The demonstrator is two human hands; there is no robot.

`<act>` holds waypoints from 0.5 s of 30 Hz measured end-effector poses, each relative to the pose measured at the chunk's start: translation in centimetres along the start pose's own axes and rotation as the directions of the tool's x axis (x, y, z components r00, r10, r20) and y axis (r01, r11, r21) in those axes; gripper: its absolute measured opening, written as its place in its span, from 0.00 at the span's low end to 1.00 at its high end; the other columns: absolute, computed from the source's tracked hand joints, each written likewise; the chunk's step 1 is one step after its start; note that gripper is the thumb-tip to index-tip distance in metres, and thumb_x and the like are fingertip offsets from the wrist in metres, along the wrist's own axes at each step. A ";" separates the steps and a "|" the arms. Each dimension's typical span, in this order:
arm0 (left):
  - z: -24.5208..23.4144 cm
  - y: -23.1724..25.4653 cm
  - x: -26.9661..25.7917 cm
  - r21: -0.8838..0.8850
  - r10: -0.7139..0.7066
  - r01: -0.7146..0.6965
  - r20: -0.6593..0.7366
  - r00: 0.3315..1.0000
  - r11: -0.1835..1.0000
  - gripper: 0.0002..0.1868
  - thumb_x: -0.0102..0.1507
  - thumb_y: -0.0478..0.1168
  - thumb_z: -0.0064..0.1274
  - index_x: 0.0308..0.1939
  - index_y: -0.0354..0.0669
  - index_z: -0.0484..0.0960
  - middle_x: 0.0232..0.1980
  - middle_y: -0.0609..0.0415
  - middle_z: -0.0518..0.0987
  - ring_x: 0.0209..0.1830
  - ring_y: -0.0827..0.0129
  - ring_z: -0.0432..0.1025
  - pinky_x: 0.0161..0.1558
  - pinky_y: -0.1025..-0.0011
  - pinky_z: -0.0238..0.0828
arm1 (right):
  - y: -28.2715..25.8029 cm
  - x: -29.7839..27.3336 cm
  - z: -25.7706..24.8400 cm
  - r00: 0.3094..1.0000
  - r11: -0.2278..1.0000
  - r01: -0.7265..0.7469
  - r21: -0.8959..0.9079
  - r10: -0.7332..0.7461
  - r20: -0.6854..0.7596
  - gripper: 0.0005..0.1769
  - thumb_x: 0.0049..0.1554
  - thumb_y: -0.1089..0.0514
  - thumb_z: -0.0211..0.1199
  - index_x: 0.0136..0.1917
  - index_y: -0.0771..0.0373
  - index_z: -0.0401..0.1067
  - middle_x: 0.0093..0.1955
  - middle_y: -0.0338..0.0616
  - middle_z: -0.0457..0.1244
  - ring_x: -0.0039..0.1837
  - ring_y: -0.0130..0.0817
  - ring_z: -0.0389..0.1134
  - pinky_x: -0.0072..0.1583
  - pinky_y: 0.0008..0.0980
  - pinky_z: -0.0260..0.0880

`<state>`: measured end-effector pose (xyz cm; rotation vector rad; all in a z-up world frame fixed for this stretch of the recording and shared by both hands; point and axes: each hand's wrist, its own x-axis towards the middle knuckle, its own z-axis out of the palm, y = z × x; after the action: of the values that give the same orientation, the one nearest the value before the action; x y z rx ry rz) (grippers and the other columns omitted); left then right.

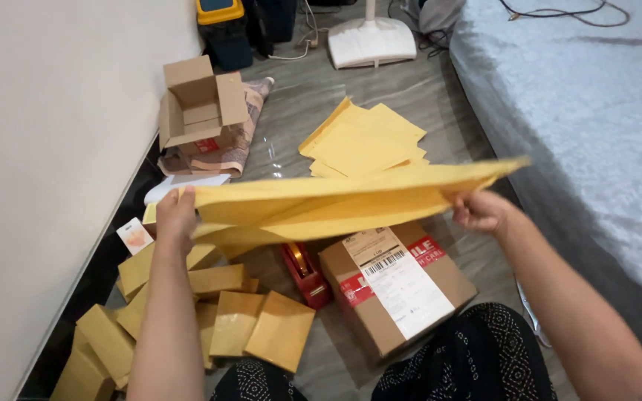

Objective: The person sits on the floor and uses scissors to cut yellow paper sheets into smaller pieces. They repeatedly fold the paper, align the edges, and cut along the fold lines, then set the cut pieces aside.

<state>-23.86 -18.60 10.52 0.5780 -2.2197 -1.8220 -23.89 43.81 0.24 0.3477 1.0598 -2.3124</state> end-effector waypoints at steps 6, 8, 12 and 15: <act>-0.3 3.4 4.2 -0.248 0.096 -0.086 0.028 0.995 0.965 0.12 0.72 0.44 0.41 0.52 0.42 0.75 0.53 0.53 0.78 0.50 0.69 0.74 0.49 0.67 0.77 | -10.8 0.8 6.2 0.941 0.950 0.132 -0.285 -0.210 -0.265 0.22 0.67 0.56 0.48 0.71 0.68 0.58 0.61 0.59 0.69 0.59 0.46 0.75 0.59 0.42 0.73; -1.2 4.7 5.5 -0.327 0.125 -0.126 -0.024 0.992 0.937 0.11 0.73 0.43 0.39 0.53 0.44 0.75 0.54 0.52 0.78 0.53 0.67 0.74 0.51 0.65 0.80 | -13.3 0.0 8.5 0.843 0.845 0.278 -0.458 -0.443 -0.306 0.20 0.64 0.63 0.48 0.69 0.58 0.59 0.60 0.52 0.65 0.59 0.50 0.71 0.60 0.53 0.74; -4.5 6.7 7.6 -0.627 0.259 -0.264 -0.101 0.960 0.733 0.07 0.73 0.42 0.40 0.53 0.45 0.69 0.56 0.52 0.76 0.57 0.63 0.73 0.57 0.54 0.80 | -18.7 -2.1 11.1 0.457 0.331 0.700 -0.632 -0.889 0.040 0.14 0.67 0.63 0.58 0.66 0.62 0.72 0.62 0.43 0.68 0.60 0.37 0.71 0.57 0.35 0.74; -8.1 7.6 8.6 -0.734 0.420 -0.370 -0.126 0.899 0.570 0.07 0.76 0.41 0.43 0.55 0.44 0.68 0.59 0.51 0.74 0.60 0.59 0.71 0.67 0.45 0.73 | -22.6 -4.0 11.7 0.058 -0.226 0.620 -0.751 -0.942 0.330 0.11 0.71 0.63 0.56 0.65 0.67 0.71 0.61 0.44 0.66 0.59 0.29 0.65 0.58 0.31 0.68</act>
<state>-29.59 -28.26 18.90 -0.1507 -1.2359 -2.2334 -34.04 48.40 23.48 -0.6148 3.2716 -2.2435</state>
